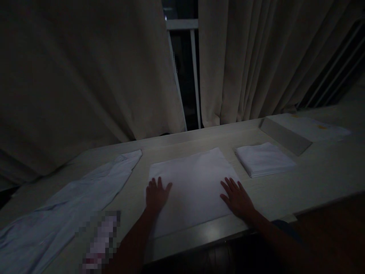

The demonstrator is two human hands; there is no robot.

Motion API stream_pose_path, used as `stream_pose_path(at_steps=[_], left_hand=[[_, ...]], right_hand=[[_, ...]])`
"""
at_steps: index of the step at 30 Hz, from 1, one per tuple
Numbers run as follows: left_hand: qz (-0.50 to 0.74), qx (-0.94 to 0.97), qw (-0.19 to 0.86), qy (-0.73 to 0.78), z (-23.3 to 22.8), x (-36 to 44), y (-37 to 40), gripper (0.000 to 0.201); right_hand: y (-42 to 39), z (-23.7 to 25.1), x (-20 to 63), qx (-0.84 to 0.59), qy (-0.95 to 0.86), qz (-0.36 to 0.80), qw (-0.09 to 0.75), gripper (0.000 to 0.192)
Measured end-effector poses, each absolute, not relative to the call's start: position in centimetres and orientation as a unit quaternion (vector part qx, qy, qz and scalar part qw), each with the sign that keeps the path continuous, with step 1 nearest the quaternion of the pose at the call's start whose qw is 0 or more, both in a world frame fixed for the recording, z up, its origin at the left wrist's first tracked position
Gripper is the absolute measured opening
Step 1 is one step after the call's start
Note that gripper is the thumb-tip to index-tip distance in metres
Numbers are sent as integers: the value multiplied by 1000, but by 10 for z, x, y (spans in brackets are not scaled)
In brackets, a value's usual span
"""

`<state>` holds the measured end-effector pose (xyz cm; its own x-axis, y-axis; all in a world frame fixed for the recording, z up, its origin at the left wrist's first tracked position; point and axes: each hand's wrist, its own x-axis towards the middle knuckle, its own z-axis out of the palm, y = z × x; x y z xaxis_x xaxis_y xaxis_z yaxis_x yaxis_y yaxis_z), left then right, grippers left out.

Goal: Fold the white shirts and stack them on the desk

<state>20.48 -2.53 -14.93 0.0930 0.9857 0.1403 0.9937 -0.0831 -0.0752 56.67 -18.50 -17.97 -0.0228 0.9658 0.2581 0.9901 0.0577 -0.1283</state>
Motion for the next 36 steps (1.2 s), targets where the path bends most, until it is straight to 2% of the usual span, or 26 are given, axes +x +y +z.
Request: stream_pose_path(at_steps=[4, 7, 15, 18, 22, 26, 36], left_hand=[[-15, -737, 88, -670, -145, 186, -11, 70], [-52, -730, 122, -671, -142, 190, -25, 75], [-103, -823, 118, -545, -176, 143, -139, 80], [-121, -829, 111, -535, -189, 121, -159, 81], [-154, -805, 107, -563, -191, 118, -163, 85], [-169, -804, 100, -562, -184, 124, -164, 86], [-166, -795, 42, -582, -180, 122, -166, 86]], right_hand=[[-184, -179, 566, -685, -715, -37, 139, 61], [-184, -180, 566, -687, -714, -35, 132, 61], [-180, -175, 558, -675, -727, -44, 118, 60], [-168, -158, 505, -603, -786, -34, 130, 58], [-145, -140, 391, -442, -883, 39, 150, 61], [-103, -142, 303, -392, -905, 82, 144, 57], [52, -158, 249, -406, -905, 90, 89, 66]])
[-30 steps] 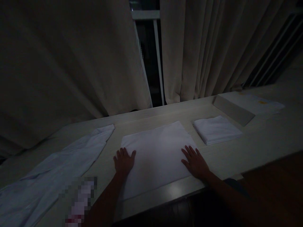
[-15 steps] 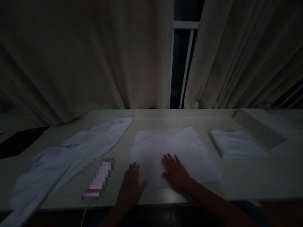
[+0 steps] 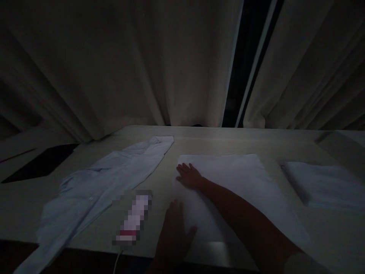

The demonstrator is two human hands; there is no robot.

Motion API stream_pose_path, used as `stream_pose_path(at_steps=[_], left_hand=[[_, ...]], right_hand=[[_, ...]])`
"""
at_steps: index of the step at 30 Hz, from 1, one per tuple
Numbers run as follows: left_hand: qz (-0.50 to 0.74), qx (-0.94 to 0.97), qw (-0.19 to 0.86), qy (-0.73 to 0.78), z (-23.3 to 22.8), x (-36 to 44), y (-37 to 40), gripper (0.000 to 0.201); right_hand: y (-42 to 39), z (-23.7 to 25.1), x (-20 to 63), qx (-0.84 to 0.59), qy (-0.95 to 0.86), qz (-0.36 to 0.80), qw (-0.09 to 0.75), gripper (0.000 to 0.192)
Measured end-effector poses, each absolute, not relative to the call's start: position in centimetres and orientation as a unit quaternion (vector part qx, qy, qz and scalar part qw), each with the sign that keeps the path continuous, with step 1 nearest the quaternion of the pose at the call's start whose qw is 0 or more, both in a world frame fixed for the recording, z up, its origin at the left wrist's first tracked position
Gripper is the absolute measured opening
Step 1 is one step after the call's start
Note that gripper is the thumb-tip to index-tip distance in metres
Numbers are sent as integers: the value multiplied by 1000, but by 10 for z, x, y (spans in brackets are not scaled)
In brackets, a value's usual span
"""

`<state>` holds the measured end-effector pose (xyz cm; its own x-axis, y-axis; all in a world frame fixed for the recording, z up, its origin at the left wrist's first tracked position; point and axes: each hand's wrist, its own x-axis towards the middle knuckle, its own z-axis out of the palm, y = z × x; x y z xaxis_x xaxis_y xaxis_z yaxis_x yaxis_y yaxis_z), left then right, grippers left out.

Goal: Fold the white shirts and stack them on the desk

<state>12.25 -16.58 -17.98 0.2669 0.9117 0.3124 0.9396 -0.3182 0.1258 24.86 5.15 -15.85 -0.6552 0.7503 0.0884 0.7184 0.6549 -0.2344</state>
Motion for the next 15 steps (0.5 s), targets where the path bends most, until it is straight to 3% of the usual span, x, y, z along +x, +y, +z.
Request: stream_pose_path(at_steps=[9, 15], left_hand=[[-142, -775, -13, -615, -179, 121, -168, 87], [-149, -787, 14, -599, -178, 122, -166, 87]], right_hand=[[121, -153, 237, -427, -894, 93, 101, 70], [45, -129, 252, -361, -917, 74, 151, 71]])
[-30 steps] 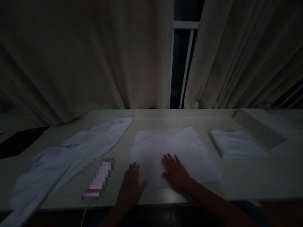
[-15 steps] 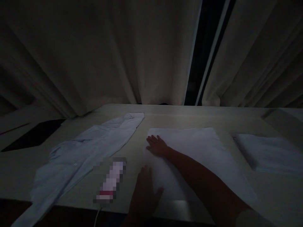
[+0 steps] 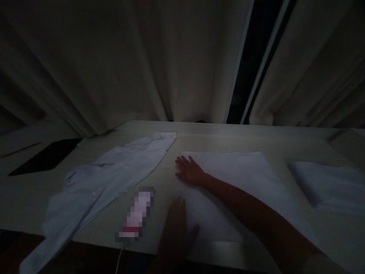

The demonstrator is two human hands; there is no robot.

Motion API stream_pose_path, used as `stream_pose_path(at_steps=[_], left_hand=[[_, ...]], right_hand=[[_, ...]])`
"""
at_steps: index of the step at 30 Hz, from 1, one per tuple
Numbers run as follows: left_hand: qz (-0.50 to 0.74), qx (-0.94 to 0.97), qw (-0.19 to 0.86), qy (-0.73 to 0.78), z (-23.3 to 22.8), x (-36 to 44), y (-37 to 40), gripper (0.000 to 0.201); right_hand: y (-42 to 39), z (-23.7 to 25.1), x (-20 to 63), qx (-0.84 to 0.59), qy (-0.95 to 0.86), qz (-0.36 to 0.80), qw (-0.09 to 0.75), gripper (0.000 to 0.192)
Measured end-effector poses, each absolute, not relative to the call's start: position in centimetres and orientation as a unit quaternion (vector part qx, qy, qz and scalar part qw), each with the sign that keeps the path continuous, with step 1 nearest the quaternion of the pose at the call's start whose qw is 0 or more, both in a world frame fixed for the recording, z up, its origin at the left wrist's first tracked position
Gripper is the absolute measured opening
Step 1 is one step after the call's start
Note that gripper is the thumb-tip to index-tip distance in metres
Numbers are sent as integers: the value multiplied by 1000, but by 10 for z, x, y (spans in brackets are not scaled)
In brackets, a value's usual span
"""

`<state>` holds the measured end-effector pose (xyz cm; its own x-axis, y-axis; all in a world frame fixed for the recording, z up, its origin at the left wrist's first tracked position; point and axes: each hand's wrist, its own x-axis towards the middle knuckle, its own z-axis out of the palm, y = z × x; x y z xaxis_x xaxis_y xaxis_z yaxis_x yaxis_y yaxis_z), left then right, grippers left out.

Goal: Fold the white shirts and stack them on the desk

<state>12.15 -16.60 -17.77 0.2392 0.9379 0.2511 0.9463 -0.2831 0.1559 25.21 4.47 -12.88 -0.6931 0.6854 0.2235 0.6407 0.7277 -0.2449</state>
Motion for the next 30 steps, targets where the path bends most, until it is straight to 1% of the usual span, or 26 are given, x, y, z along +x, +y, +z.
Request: stream_pose_path(at_steps=[2, 5, 7, 10, 12, 14, 17, 20, 24, 27, 29, 30], left_hand=[[-154, -790, 29, -593, -178, 122, -165, 87], [-161, -795, 49, -583, -178, 123, -163, 87], [-163, -799, 59, -576, -178, 123, -163, 88], [-163, -801, 69, -571, -179, 123, -162, 89], [-161, -802, 74, -570, -179, 123, -162, 89], [-154, -803, 76, -571, -179, 123, -162, 90], [-144, -802, 78, -574, -181, 122, -161, 90], [-143, -801, 82, -576, -183, 118, -160, 90], [-162, -799, 109, -568, -180, 122, -161, 90], [-158, -848, 94, -497, -169, 162, -163, 78], [-135, -910, 28, -390, -159, 209, -164, 73], [-119, -934, -15, -337, -154, 235, -163, 74]], right_hand=[[4, -125, 280, -327, -930, 73, 152, 71], [-31, -126, 340, -354, -923, 69, 138, 69], [-28, -129, 379, -412, -902, 76, 106, 69], [6, -137, 421, -486, -867, 96, 61, 69], [32, -143, 434, -510, -853, 98, 59, 68], [50, -149, 439, -527, -841, 92, 75, 68], [61, -153, 438, -541, -831, 88, 90, 70], [53, -150, 439, -535, -835, 84, 97, 72], [21, -142, 457, -537, -833, 59, 118, 74], [-7, -139, 476, -551, -824, 53, 122, 75], [-19, -137, 485, -557, -819, 63, 123, 74], [-22, -136, 488, -556, -819, 71, 122, 74]])
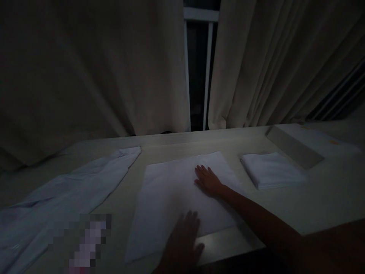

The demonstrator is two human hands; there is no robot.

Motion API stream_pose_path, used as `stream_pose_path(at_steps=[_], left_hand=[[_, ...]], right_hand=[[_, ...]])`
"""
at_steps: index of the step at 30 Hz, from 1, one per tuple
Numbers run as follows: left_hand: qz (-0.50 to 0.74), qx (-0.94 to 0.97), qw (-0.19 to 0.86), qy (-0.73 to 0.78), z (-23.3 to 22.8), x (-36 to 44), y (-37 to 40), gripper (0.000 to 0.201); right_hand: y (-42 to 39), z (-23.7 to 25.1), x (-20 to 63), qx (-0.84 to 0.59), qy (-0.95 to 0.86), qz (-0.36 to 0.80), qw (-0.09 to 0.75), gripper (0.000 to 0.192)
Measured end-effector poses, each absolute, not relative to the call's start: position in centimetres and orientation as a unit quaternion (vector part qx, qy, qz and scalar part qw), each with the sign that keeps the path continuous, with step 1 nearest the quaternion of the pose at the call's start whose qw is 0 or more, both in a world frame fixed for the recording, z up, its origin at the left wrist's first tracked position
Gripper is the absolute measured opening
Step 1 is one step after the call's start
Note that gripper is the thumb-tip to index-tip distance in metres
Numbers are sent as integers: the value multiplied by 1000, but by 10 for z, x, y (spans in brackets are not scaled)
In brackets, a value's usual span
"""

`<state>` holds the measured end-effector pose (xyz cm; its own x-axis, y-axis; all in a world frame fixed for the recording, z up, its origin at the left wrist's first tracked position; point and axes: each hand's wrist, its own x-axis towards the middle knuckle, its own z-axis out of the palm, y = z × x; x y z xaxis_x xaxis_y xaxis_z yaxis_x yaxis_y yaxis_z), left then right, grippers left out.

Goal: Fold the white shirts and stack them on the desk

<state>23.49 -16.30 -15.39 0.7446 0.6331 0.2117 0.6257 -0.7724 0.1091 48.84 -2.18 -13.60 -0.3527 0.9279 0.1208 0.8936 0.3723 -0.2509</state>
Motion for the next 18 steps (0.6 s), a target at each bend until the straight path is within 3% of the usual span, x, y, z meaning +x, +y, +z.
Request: stream_pose_path(at_steps=[3, 7, 13, 18], left_hand=[[76, 956, 126, 252, -142, 304, -158, 82], [46, 956, 196, 212, -140, 337, -152, 82], [36, 953, 213, 214, -144, 333, -152, 82], [34, 956, 201, 211, -139, 334, -151, 78]], right_hand=[[-20, -136, 494, -534, -833, 94, 112, 73], [2, -146, 504, -542, -828, 105, 97, 77], [60, -158, 523, -593, -790, 102, 117, 79], [72, -139, 516, -605, -781, 83, 132, 78]])
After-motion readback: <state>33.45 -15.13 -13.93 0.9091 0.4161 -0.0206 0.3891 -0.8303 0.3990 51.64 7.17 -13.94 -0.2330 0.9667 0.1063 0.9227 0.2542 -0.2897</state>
